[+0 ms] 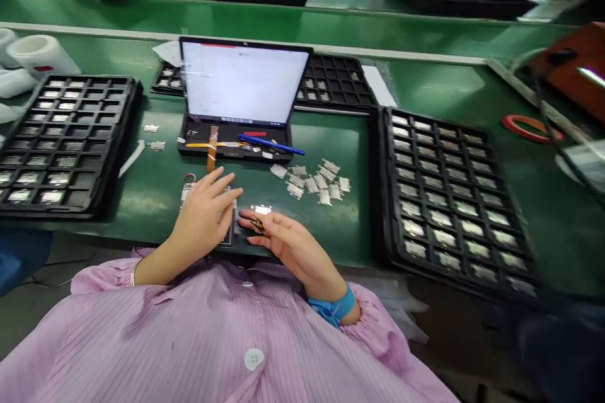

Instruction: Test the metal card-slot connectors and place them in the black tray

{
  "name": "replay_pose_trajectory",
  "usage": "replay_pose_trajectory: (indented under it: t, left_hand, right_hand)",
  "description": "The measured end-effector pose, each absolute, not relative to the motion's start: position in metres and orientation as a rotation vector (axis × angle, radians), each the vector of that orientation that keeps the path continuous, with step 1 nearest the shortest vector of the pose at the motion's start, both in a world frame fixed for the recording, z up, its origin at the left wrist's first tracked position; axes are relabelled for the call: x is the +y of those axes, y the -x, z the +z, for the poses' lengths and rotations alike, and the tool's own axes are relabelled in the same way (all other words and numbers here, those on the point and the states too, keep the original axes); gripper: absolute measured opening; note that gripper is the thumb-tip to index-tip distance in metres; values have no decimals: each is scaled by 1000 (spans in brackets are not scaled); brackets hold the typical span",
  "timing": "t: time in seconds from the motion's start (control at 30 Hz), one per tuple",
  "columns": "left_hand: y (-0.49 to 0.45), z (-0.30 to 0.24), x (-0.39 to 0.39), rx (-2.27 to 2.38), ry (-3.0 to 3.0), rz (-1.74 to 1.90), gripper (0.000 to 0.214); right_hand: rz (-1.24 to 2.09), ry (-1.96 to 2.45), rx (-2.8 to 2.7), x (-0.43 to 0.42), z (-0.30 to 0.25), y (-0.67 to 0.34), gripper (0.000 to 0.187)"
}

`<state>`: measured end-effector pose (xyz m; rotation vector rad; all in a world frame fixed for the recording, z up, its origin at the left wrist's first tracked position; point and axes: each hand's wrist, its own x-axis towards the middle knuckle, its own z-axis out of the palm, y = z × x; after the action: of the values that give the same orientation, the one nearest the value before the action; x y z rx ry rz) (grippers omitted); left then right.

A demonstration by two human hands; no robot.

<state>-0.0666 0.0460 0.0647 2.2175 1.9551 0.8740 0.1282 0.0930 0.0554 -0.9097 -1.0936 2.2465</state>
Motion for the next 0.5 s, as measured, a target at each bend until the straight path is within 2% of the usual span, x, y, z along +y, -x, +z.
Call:
replay_pose_trajectory:
  t: [0.07,0.13,0.23,0.37,0.5]
  left_hand:
    - [94,72,47,2163,-2091,915,25]
    - [128,79,51,2392,-1966,867,24]
    - [176,87,60,2608,-1880,582,30]
    - [206,87,74,2624,-1965,164,34]
    - [203,82,74,2518,-2038,195,22]
  right_hand:
    - [2282,874,-1018,101,51,-131,19]
    - [2158,886,-986,114,46,-137,17]
    - [2000,901,-1046,130,42,-145,17]
    - [1908,901,-1282,128,40,-149,23]
    - [1772,879,-1464,116,35,-149,21]
